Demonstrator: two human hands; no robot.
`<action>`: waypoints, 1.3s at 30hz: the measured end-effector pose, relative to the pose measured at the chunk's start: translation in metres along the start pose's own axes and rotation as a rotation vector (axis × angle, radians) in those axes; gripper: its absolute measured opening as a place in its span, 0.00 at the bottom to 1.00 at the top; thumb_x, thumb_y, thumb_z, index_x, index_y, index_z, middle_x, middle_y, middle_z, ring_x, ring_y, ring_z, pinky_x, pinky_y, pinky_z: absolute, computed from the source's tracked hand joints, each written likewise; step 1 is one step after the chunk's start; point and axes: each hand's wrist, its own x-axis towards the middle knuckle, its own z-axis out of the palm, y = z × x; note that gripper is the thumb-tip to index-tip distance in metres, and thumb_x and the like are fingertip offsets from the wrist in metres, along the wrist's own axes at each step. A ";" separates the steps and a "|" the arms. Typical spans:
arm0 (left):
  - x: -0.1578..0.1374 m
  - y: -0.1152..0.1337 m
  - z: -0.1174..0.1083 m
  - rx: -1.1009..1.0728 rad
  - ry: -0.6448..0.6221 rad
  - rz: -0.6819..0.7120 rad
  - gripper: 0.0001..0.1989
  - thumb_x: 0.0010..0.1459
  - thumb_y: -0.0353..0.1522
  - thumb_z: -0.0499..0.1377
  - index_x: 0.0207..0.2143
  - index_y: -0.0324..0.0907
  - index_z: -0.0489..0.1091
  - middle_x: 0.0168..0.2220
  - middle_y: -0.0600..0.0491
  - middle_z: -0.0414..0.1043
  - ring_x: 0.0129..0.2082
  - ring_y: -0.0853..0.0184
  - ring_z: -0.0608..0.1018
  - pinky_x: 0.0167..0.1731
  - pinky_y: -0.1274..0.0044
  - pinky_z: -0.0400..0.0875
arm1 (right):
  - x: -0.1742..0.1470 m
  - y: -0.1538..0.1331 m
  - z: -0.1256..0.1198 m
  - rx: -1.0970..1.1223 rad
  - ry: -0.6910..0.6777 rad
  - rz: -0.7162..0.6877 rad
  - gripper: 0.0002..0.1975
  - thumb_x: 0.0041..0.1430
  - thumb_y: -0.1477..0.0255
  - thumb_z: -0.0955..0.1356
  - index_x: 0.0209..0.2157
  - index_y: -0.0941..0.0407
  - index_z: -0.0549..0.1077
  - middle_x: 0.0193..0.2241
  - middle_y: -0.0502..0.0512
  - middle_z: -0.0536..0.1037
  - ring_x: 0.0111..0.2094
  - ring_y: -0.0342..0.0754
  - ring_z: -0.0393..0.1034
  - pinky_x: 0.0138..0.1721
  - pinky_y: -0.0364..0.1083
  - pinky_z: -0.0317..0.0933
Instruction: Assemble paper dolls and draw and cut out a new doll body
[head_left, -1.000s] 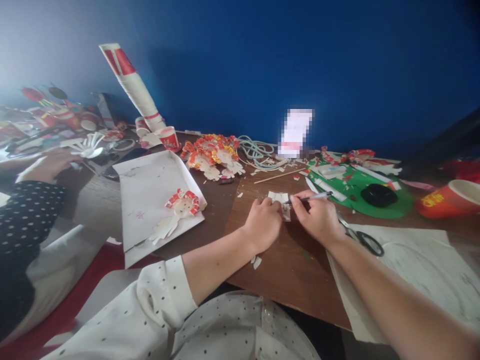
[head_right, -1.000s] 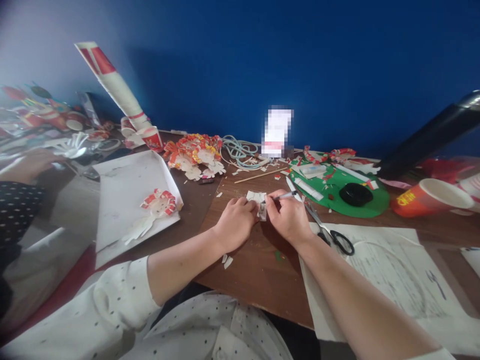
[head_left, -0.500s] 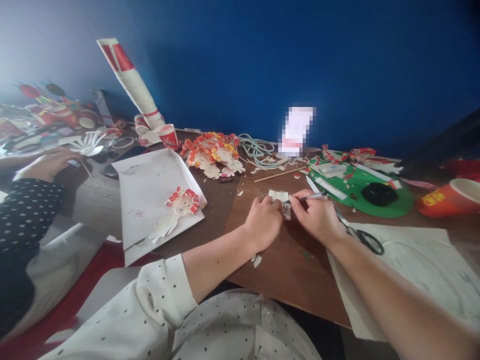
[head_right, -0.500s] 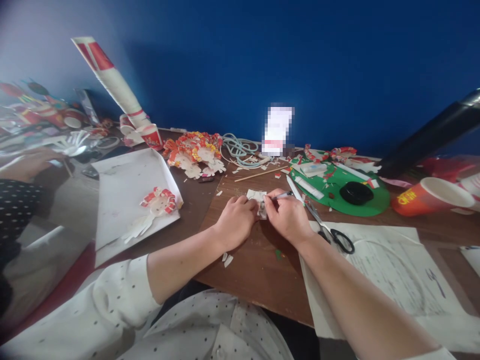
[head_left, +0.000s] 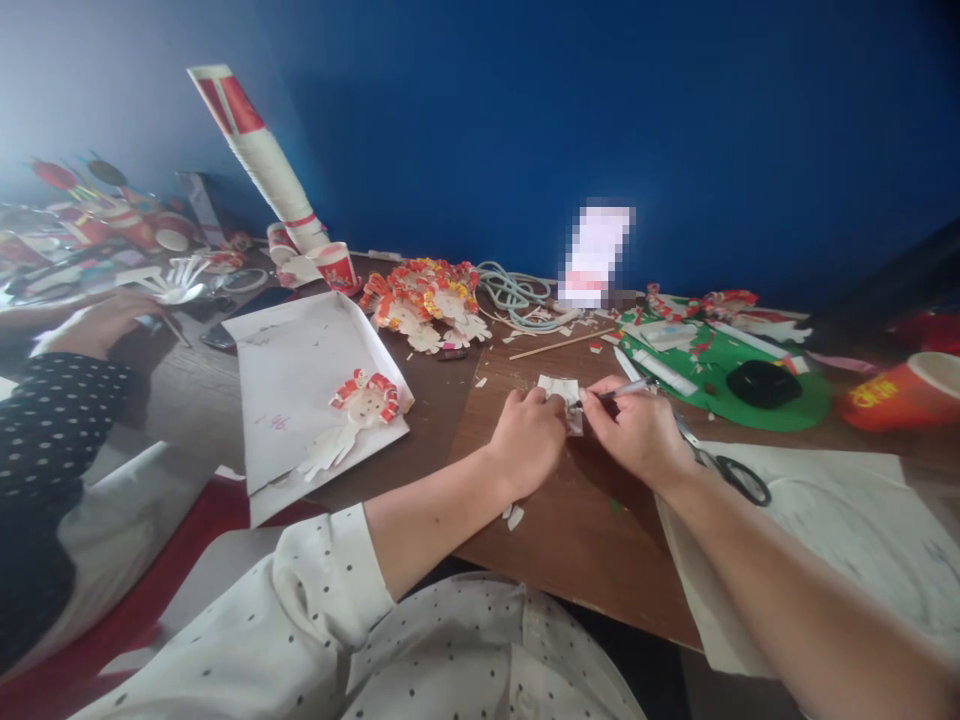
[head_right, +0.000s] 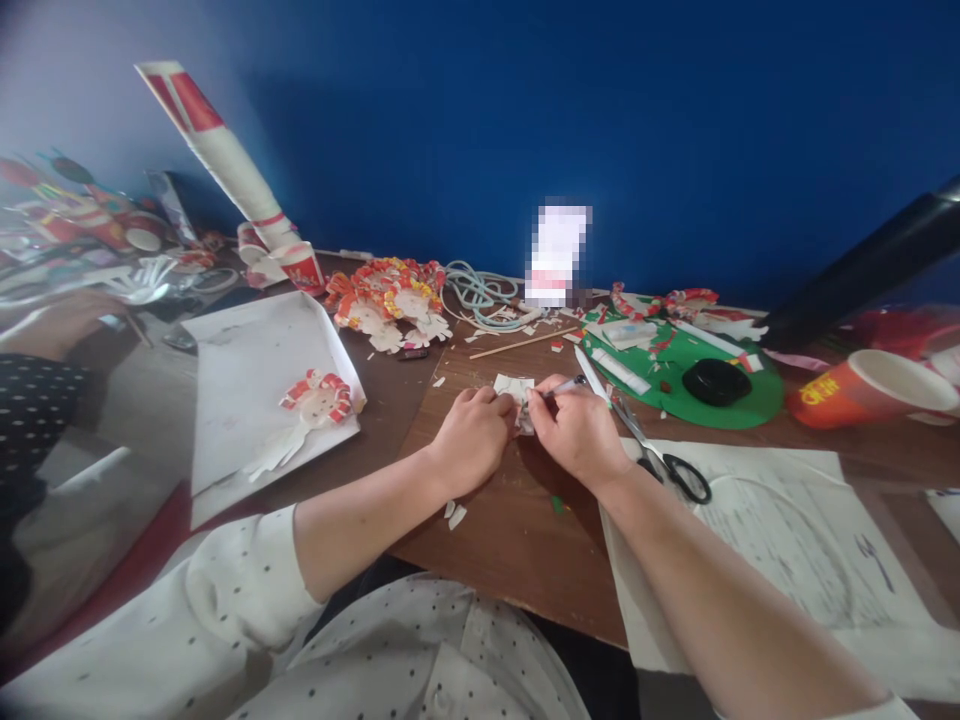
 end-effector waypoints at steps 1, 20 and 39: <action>0.000 0.000 0.000 -0.004 -0.002 0.000 0.14 0.64 0.29 0.48 0.39 0.37 0.74 0.42 0.47 0.72 0.45 0.58 0.69 0.41 0.65 0.63 | 0.000 0.000 0.000 0.000 -0.003 0.001 0.09 0.61 0.69 0.64 0.29 0.57 0.73 0.22 0.54 0.77 0.22 0.47 0.71 0.25 0.43 0.58; 0.000 0.000 0.000 -0.001 -0.007 -0.001 0.16 0.65 0.32 0.47 0.39 0.38 0.74 0.43 0.46 0.72 0.45 0.58 0.69 0.42 0.66 0.62 | 0.000 0.000 -0.002 0.023 -0.033 0.035 0.10 0.60 0.68 0.64 0.28 0.55 0.72 0.24 0.53 0.78 0.26 0.48 0.73 0.29 0.44 0.60; 0.000 0.001 0.000 -0.013 -0.001 0.006 0.14 0.65 0.31 0.48 0.38 0.38 0.73 0.42 0.46 0.71 0.45 0.57 0.69 0.42 0.65 0.62 | 0.000 0.002 0.005 0.002 0.014 -0.005 0.12 0.62 0.67 0.63 0.29 0.55 0.73 0.29 0.55 0.81 0.26 0.48 0.74 0.30 0.44 0.62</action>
